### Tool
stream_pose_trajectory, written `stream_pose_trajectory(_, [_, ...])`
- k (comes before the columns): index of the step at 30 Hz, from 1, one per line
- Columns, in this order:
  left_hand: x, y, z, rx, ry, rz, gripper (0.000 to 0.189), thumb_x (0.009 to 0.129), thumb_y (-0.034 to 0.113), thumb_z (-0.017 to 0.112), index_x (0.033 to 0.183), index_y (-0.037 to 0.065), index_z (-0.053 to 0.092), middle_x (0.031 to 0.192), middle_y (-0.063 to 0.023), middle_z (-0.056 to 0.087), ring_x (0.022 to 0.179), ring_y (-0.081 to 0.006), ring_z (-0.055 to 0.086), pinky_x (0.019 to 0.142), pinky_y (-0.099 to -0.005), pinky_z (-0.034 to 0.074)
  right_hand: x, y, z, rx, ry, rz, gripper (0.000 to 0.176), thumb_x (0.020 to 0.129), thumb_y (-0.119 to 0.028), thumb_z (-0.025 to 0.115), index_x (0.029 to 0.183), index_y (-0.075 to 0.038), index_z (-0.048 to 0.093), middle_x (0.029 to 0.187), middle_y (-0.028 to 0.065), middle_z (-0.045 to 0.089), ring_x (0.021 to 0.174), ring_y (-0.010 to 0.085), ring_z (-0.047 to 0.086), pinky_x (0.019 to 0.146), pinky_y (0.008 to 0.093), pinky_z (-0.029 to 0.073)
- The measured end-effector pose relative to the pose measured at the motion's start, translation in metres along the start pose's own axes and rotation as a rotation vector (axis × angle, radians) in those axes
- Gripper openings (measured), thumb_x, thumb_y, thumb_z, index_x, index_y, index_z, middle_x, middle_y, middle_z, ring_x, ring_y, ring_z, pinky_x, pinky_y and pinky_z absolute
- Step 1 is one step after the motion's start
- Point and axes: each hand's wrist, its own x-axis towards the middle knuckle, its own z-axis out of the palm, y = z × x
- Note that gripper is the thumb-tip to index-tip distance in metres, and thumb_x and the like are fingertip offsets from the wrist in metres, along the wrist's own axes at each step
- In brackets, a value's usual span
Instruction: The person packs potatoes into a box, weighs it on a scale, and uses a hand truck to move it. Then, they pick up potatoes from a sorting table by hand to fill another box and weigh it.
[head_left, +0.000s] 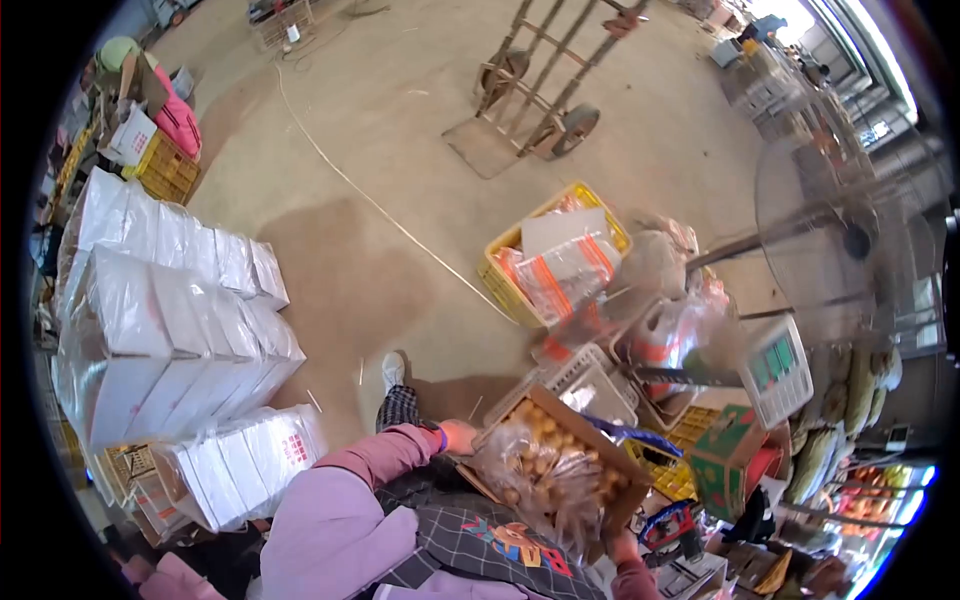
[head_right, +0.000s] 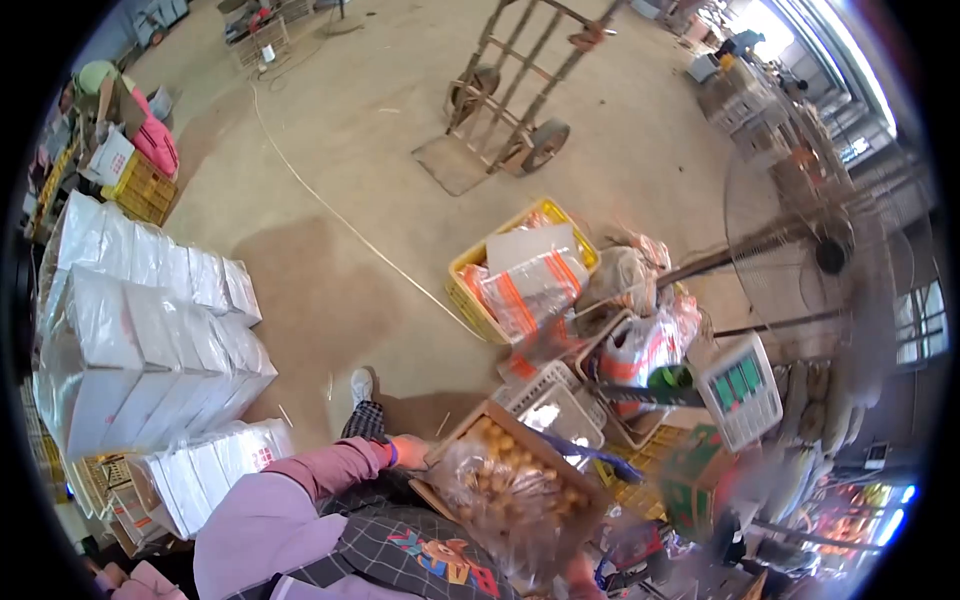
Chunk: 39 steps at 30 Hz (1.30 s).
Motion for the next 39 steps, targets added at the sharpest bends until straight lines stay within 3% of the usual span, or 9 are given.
stream_pose_trajectory(2, [-0.016,-0.033,-0.025,0.043,0.007,0.021,0.039,0.075,0.036,0.057,0.095,0.003,0.068,0.103,-0.0191,0.066,0.099,-0.037,0.062,0.086,-0.0446,0.048,-0.011,-0.044,0.008,-0.06,0.001,-0.072,0.04,0.081,-0.042,0.057,0.101,-0.008,0.066,0.091,0.0193,0.068,0.089,0.0369,0.065,0.073,0.0474,0.05])
stream_pose_trajectory(5, [-0.062,-0.071,-0.099,0.03,-0.069,0.012,0.038,0.076,0.032,0.056,0.099,0.004,0.068,0.106,-0.0191,0.065,0.102,-0.0362,0.061,0.087,-0.0445,0.048,-0.004,-0.192,-0.084,0.356,-0.045,0.585,0.045,0.079,-0.039,0.063,0.105,-0.003,0.067,0.099,0.0222,0.067,0.094,0.0332,0.065,0.076,0.0403,0.049])
stream_pose_trajectory(13, [-0.158,-0.187,-0.272,0.068,0.258,-0.104,0.033,0.07,0.025,0.057,0.093,0.004,0.068,0.091,-0.021,0.066,0.091,-0.0369,0.063,0.082,-0.0465,0.049,0.147,-0.337,-0.162,0.175,0.06,0.205,0.047,0.082,-0.046,0.06,0.1,-0.003,0.066,0.095,0.0241,0.065,0.098,0.0414,0.06,0.08,0.045,0.045])
stream_pose_trajectory(16, [-0.168,-0.222,-0.336,0.151,0.366,-0.135,0.034,0.073,0.03,0.057,0.089,0.002,0.067,0.096,-0.0203,0.065,0.094,-0.0373,0.062,0.083,-0.0466,0.049,0.211,-0.41,-0.235,0.741,0.2,0.161,0.042,0.08,-0.035,0.063,0.092,0.005,0.067,0.081,0.021,0.069,0.08,0.0241,0.067,0.068,0.0385,0.048])
stream_pose_trajectory(22, [-0.188,-0.252,-0.481,0.058,0.487,-0.302,0.036,0.077,0.034,0.055,0.093,0.004,0.066,0.1,-0.0205,0.064,0.096,-0.0381,0.061,0.082,-0.0472,0.049,0.381,-0.427,-0.315,0.585,0.475,-0.113,0.044,0.084,-0.04,0.06,0.085,0.004,0.064,0.071,0.0191,0.062,0.072,0.0245,0.063,0.063,0.0422,0.045])
stream_pose_trajectory(28, [-0.101,-0.318,-0.634,-0.042,0.466,-0.5,0.038,0.078,0.038,0.058,0.099,0.007,0.065,0.1,-0.0201,0.064,0.094,-0.0374,0.061,0.083,-0.0436,0.049,0.558,-0.5,-0.501,0.445,0.294,-0.383,0.018,0.084,-0.018,0.056,0.095,-0.007,0.065,0.083,0.0176,0.065,0.076,0.0346,0.062,0.068,0.0429,0.047])
stream_pose_trajectory(32, [0.03,-0.394,-0.786,0.011,0.39,-0.567,0.039,0.077,0.038,0.058,0.096,0.005,0.066,0.098,-0.0216,0.064,0.093,-0.039,0.06,0.083,-0.0446,0.048,0.747,-0.544,-0.676,0.347,0.082,-0.19,0.041,0.079,-0.042,0.059,0.092,-0.005,0.07,0.087,0.0224,0.067,0.084,0.0371,0.065,0.074,0.0436,0.05])
stream_pose_trajectory(36, [0.18,-0.478,-0.913,0.042,0.231,-0.511,0.039,0.077,0.038,0.059,0.094,0.004,0.066,0.097,-0.0227,0.064,0.094,-0.0404,0.06,0.085,-0.0446,0.047,0.935,-0.527,-0.704,-0.127,-0.106,-0.48,0.047,0.079,-0.045,0.061,0.092,-0.001,0.068,0.092,0.0234,0.066,0.09,0.0389,0.063,0.08,0.0446,0.049])
stream_pose_trajectory(39, [0.293,-0.521,-0.98,0.089,0.125,-0.515,0.039,0.078,0.037,0.058,0.097,0.004,0.066,0.098,-0.0225,0.064,0.094,-0.0401,0.06,0.087,-0.0453,0.046,1.045,-0.514,-0.618,0.209,-0.07,0.006,0.055,0.082,-0.052,0.058,0.091,0.001,0.067,0.096,0.0256,0.063,0.096,0.0395,0.06,0.085,0.046,0.047])
